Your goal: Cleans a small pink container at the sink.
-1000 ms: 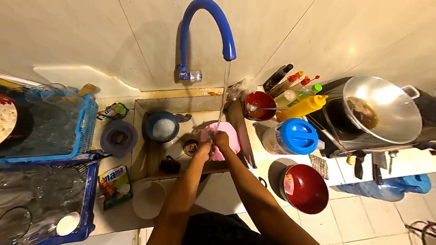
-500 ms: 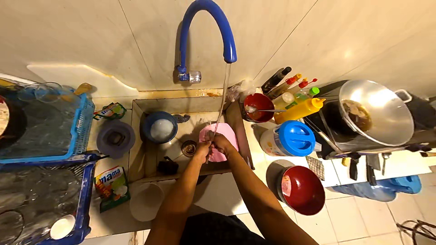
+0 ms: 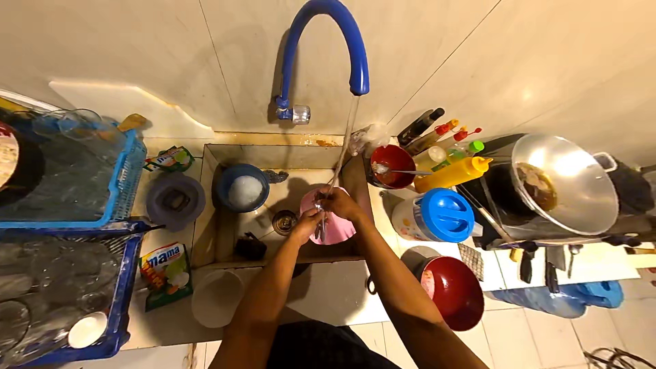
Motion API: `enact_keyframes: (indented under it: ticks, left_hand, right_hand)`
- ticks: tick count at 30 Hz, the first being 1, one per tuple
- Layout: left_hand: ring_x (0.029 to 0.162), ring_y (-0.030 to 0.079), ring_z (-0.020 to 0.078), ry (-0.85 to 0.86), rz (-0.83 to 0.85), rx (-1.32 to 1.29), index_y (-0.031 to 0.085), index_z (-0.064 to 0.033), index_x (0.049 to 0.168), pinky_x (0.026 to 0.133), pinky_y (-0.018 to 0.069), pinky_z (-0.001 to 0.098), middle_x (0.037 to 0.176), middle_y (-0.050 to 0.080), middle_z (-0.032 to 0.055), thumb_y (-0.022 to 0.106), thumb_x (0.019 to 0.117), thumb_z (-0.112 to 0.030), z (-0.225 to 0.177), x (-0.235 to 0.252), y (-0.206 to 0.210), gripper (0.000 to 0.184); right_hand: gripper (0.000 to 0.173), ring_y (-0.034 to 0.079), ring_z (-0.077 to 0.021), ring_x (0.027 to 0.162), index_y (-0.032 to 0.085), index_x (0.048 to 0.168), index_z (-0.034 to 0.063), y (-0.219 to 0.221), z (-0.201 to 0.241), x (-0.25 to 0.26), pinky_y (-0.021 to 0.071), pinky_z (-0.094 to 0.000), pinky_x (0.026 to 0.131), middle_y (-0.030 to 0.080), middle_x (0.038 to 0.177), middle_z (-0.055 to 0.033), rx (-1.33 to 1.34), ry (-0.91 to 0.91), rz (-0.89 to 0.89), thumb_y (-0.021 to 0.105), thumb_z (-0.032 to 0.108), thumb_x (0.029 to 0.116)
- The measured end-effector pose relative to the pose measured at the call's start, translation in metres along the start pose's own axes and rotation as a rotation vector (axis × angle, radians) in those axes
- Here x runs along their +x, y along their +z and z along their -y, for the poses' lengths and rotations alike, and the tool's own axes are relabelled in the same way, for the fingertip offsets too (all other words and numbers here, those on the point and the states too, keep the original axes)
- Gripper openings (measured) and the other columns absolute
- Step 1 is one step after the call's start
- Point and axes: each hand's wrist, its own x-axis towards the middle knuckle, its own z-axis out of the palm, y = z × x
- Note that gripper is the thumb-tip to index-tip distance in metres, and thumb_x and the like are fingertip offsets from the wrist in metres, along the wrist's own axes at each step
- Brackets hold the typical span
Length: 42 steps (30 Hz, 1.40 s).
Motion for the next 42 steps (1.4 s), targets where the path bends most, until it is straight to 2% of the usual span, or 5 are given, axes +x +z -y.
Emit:
enact_keyframes:
  ticks: [18, 27, 35, 39, 42]
  left_hand:
    - [0.11, 0.066, 0.0199, 0.256, -0.032, 0.363, 0.061, 0.0044, 0.13, 0.101, 0.0523, 0.0378, 0.12, 0.068, 0.0165, 0.046, 0.1062, -0.01, -0.001, 0.003, -0.005, 0.031]
    - [0.131, 0.055, 0.0409, 0.119, -0.027, 0.945, 0.057, -0.0044, 0.141, 0.108, 0.042, 0.0621, 0.137, 0.06, 0.0229, 0.053, 0.1048, -0.017, -0.016, -0.036, -0.041, 0.039]
    - [0.136, 0.05, 0.0385, 0.231, -0.381, 1.082, 0.063, -0.0037, 0.135, 0.116, 0.0335, 0.0573, 0.137, 0.061, 0.0197, 0.066, 0.0985, -0.025, -0.072, -0.168, -0.077, 0.042]
    - [0.147, 0.033, 0.0502, 0.234, -0.482, 1.079, 0.059, -0.0056, 0.142, 0.118, 0.0186, 0.0713, 0.154, 0.045, 0.0263, 0.081, 0.0849, -0.041, -0.032, -0.242, -0.105, 0.071]
    - [0.148, 0.032, 0.0492, 0.208, -0.62, 1.05, 0.06, -0.0057, 0.142, 0.117, 0.0223, 0.0716, 0.156, 0.042, 0.0258, 0.083, 0.0803, -0.043, -0.001, -0.271, -0.116, 0.076]
  right_hand:
    - [0.017, 0.071, -0.0269, 0.095, 0.072, 0.111, 0.0032, 0.003, 0.021, -0.028, 0.058, -0.051, 0.09, 0.073, 0.103, -0.0146, -0.318, -0.193, -0.1, 0.061, 0.0, 0.0975]
    - [0.027, 0.072, -0.0334, 0.1, 0.071, 0.119, -0.0008, 0.025, 0.036, -0.085, 0.0581, -0.0538, 0.09, 0.073, 0.112, -0.0205, -0.419, -0.324, -0.418, 0.051, -0.002, 0.1008]
    - [0.028, 0.073, -0.026, 0.095, 0.067, 0.119, -0.0105, 0.065, 0.094, -0.09, 0.0601, -0.0386, 0.087, 0.071, 0.114, -0.0253, -0.304, -0.565, -0.615, 0.05, -0.004, 0.0976]
    - [0.026, 0.072, -0.0184, 0.097, 0.067, 0.117, -0.0119, 0.129, 0.146, -0.047, 0.0603, -0.0329, 0.089, 0.071, 0.114, -0.0225, -0.062, -0.711, -0.475, 0.05, 0.001, 0.1019]
    - [0.026, 0.072, -0.0243, 0.103, 0.069, 0.117, -0.0073, 0.198, 0.188, -0.01, 0.059, -0.0417, 0.093, 0.071, 0.117, -0.0203, -0.056, -0.704, -0.334, 0.049, 0.002, 0.1029]
